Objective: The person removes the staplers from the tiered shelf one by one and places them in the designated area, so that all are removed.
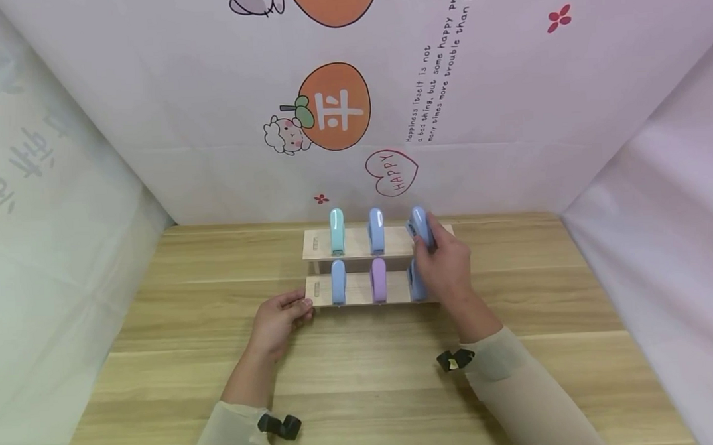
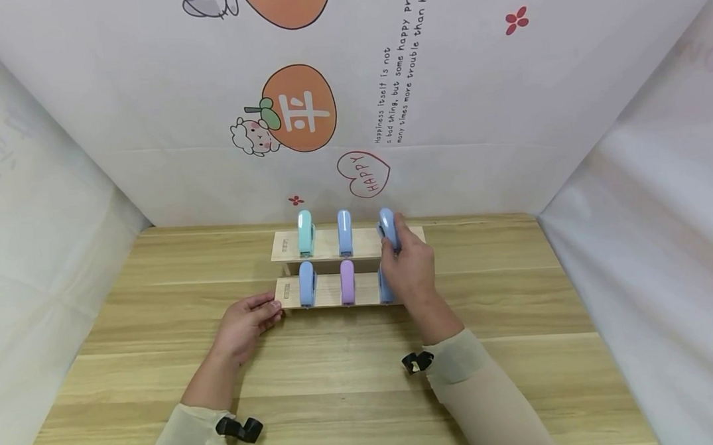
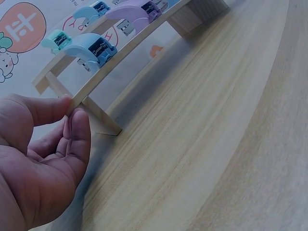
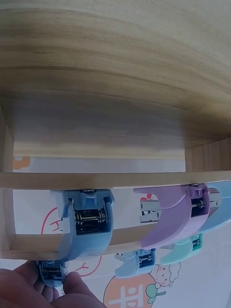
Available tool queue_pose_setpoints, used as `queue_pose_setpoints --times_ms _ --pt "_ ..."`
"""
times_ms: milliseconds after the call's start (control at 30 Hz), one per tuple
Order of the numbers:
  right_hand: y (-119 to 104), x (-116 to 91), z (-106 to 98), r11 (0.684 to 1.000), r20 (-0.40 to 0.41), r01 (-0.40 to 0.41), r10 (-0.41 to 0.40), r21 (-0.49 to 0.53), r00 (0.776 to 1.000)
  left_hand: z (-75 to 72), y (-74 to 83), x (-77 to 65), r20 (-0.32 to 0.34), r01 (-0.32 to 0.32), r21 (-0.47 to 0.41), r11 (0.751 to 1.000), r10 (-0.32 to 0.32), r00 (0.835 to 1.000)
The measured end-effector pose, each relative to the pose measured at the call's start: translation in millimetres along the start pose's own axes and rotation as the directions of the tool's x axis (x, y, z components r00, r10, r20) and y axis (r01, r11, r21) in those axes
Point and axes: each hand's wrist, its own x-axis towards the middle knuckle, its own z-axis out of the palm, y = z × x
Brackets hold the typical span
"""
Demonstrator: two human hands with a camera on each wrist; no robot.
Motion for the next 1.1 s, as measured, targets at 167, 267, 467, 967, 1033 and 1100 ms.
queue_pose_setpoints --times_ms 167,267,467,967,1033,1100 --pt "2.3 -0.5 -1.4 1.0 -0.019 -0.019 0.019 0.013 1.0 0.8 -0.1 -0.7 -0.007 0.003 -0.003 1.0 -0.003 1.0" --pt "4.5 -1.3 -2.8 0.999 -0.023 -0.04 0.041 0.019 0.999 1.2 0.2 -0.7 -0.011 0.005 -0.006 1.0 -0.005 1.0" --pt "5.8 -1.8 -7.4 0.998 -0.041 -0.056 0.058 0.027 0.997 1.5 0.2 -1.3 -0.015 0.007 -0.01 1.0 -0.007 1.0" --pt "14.9 -3.0 -15.9 0.996 -0.089 -0.067 0.071 0.05 0.994 2.3 -0.9 -1.5 -0.02 -0.003 -0.019 1.0 0.002 1.0" --pt "16.8 -3.0 -17.8 0.997 -0.093 -0.07 0.074 0.045 0.993 2.3 -0.4 -1.8 -0.019 -0.005 -0.018 1.0 0.004 1.0" --pt "18.1 -3.1 -20.0 0.997 -0.098 -0.068 0.072 0.045 0.993 2.1 -0.1 -1.6 -0.015 -0.008 -0.016 1.0 0.007 1.0"
